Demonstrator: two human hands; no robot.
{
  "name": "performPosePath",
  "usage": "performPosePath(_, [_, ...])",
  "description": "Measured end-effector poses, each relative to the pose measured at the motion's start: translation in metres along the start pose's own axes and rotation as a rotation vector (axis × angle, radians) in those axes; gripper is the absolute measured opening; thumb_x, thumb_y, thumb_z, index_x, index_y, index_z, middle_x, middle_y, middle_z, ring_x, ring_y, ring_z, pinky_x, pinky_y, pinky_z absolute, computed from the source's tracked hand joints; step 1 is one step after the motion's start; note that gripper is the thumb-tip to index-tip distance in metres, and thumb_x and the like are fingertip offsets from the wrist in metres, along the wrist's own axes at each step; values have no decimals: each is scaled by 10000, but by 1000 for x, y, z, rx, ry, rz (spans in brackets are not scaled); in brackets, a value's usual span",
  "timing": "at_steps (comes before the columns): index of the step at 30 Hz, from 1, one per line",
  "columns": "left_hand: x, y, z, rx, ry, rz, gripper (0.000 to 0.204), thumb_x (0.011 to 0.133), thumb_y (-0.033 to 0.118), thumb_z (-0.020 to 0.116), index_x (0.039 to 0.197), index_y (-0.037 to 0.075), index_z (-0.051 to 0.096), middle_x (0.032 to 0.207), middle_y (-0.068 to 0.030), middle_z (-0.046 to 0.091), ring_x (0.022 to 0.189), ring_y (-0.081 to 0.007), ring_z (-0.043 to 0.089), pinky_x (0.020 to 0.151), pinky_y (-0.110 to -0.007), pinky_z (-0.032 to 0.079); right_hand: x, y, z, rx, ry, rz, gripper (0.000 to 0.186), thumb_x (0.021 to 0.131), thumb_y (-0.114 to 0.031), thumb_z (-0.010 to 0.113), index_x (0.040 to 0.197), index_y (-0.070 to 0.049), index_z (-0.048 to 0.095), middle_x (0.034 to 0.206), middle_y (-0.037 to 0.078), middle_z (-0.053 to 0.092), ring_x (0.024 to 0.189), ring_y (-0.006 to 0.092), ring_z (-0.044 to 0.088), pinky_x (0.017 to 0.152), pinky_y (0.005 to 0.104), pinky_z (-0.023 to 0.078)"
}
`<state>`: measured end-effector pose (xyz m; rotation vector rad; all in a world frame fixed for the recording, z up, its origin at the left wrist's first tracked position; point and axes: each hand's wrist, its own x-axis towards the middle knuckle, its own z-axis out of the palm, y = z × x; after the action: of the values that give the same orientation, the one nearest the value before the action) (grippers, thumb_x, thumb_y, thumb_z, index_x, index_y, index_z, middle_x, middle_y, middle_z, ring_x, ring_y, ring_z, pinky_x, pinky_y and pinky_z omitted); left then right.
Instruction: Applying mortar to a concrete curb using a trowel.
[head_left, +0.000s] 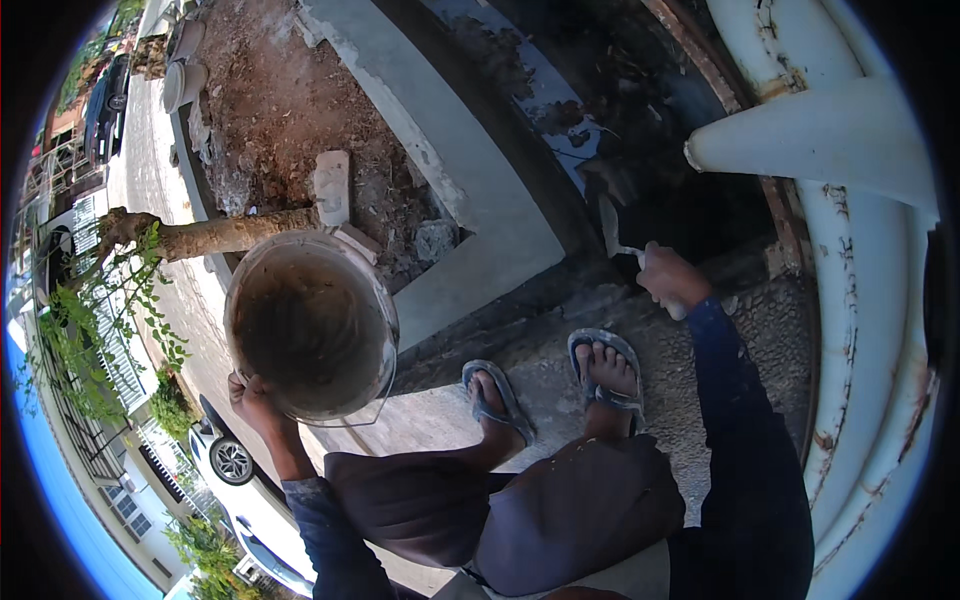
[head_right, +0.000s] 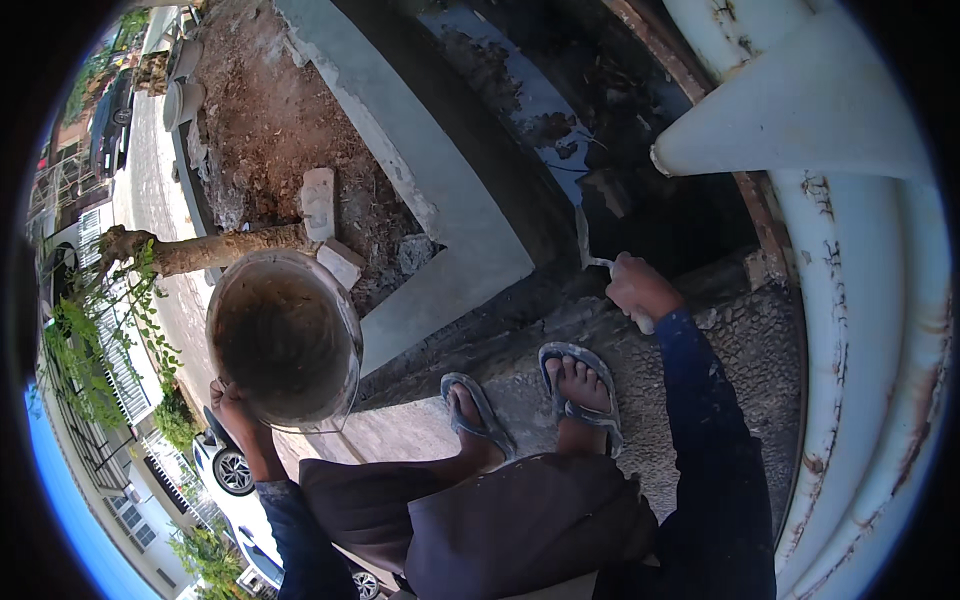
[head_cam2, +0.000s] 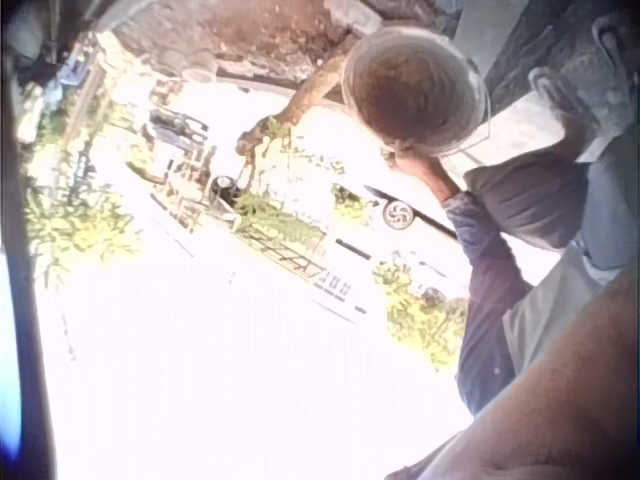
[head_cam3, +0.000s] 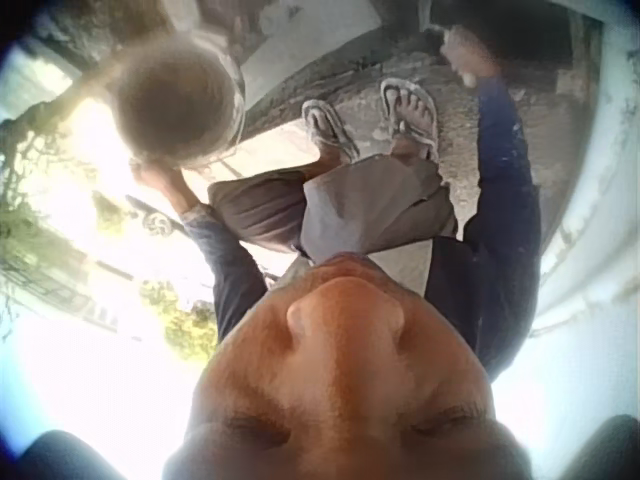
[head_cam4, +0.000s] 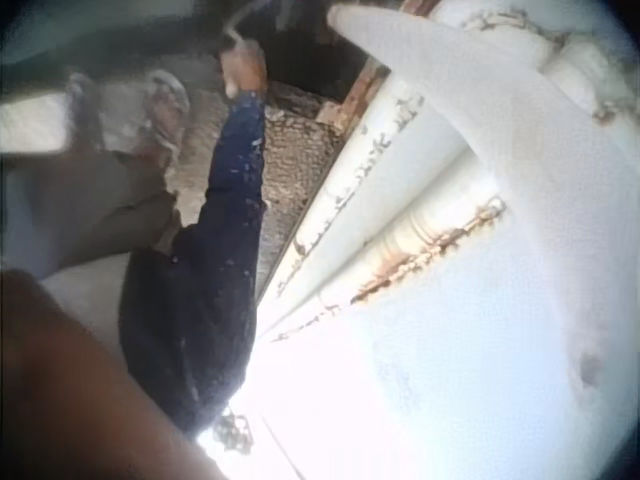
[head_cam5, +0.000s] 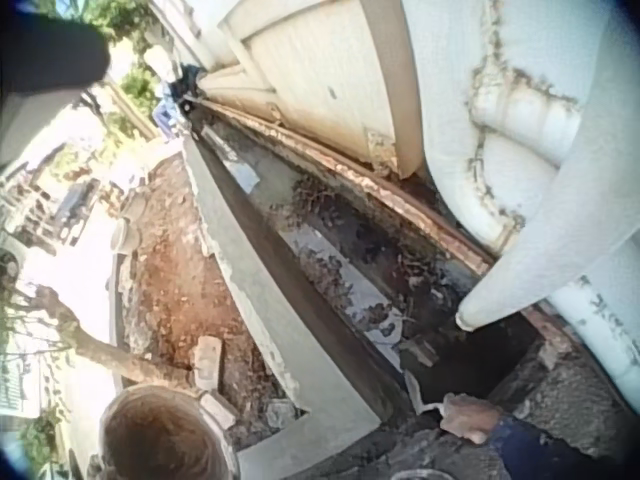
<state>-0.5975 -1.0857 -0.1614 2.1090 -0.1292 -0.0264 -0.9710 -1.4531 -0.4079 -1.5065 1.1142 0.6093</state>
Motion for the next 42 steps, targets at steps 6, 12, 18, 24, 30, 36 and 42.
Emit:
performPosePath(6, [10,-14,4,127,-58,52,210,647,-136,463,716,61,479,721,3,536,594,-73,480,562,-209,438,8,22,17,-399,57,-235,191,747,-89,539,792,75,625,856,288,637,827,404,653,750,444,529])
performPosePath(12, [5,-8,23,-3,-38,-46,228,622,-142,474,721,63,468,720,-4,526,603,-99,491,597,-226,455,-1,-23,42,-458,82,-243,248,818,-118,530,1005,45,534,964,289,634,924,440,628,802,487,510])
performPosePath(18, [1,-1,27,-15,1,-77,243,620,-149,463,714,75,447,714,-3,516,611,-98,483,597,-221,444,-5,-26,17,-395,137,-185,248,819,-119,528,992,57,553,983,305,626,929,432,632,813,469,514])
performPosePath(24, [4,0,27,1,-49,-31,248,627,-148,467,713,82,440,716,3,504,617,-93,470,596,-217,435,24,1,37,-424,8,-150,243,801,-105,529,961,61,604,962,298,636,944,425,630,826,469,510])
performPosePath(30, [3,-2,26,66,-43,-11,245,621,-141,467,718,82,439,712,5,497,617,-97,467,595,-218,434,28,-23,17,-328,150,-348,192,760,-88,540,881,61,558,881,298,625,888,448,609,771,482,493])
performPosePath(36, [5,-2,23,-20,-24,-28,247,617,-141,476,725,79,444,723,0,500,615,-103,473,592,-224,445,26,-1,23,-428,3,-103,216,758,-74,520,858,60,657,935,295,640,930,425,630,811,442,519])
performPosePath(42, [-4,9,34,-14,-18,-64,235,653,-136,480,739,80,444,726,-6,495,622,-104,478,594,-233,454,54,-25,28,-401,123,-316,219,743,-72,528,843,53,678,849,277,655,870,409,653,752,433,533])
